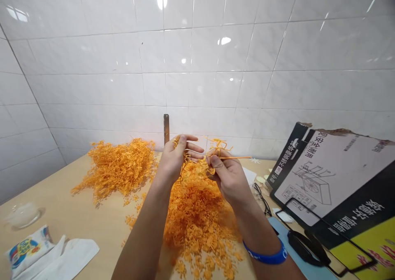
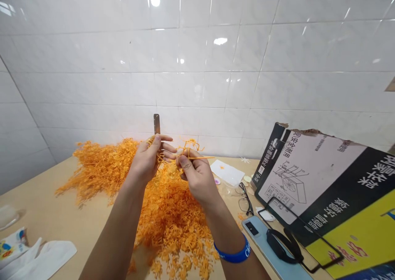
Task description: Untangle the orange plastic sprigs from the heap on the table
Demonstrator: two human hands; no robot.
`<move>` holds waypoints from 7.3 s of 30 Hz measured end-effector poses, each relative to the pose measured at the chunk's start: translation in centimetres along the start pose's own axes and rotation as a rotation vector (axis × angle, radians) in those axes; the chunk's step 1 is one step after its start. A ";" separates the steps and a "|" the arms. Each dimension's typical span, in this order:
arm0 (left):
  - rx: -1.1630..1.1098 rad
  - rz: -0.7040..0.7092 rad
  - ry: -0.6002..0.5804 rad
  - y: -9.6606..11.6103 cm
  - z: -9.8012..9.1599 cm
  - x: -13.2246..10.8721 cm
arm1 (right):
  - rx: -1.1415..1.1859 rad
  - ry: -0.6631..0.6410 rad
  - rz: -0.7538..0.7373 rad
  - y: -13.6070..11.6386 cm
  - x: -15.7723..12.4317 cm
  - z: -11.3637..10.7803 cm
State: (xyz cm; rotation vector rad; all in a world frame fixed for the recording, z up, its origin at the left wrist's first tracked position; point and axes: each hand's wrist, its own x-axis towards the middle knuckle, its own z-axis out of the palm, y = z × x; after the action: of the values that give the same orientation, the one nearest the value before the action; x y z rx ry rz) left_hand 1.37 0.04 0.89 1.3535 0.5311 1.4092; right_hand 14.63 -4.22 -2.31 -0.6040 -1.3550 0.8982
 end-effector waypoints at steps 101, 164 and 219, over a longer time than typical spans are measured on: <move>0.810 0.111 -0.146 0.9 -4.8 0.7 | -0.187 0.197 0.102 -1.3 0.8 -0.8; 0.181 0.081 -0.218 -0.4 2.7 -1.7 | -0.174 0.137 -0.077 0.3 0.8 0.4; 0.571 0.004 -0.309 -1.8 -1.5 1.1 | -0.694 -0.080 0.078 2.7 2.2 -1.7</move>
State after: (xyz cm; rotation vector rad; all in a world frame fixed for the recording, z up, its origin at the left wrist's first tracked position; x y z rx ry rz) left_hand 0.93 2.11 -0.55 1.9855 0.7551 1.0544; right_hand 15.75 -0.72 -3.53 -1.1627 -1.7296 0.4963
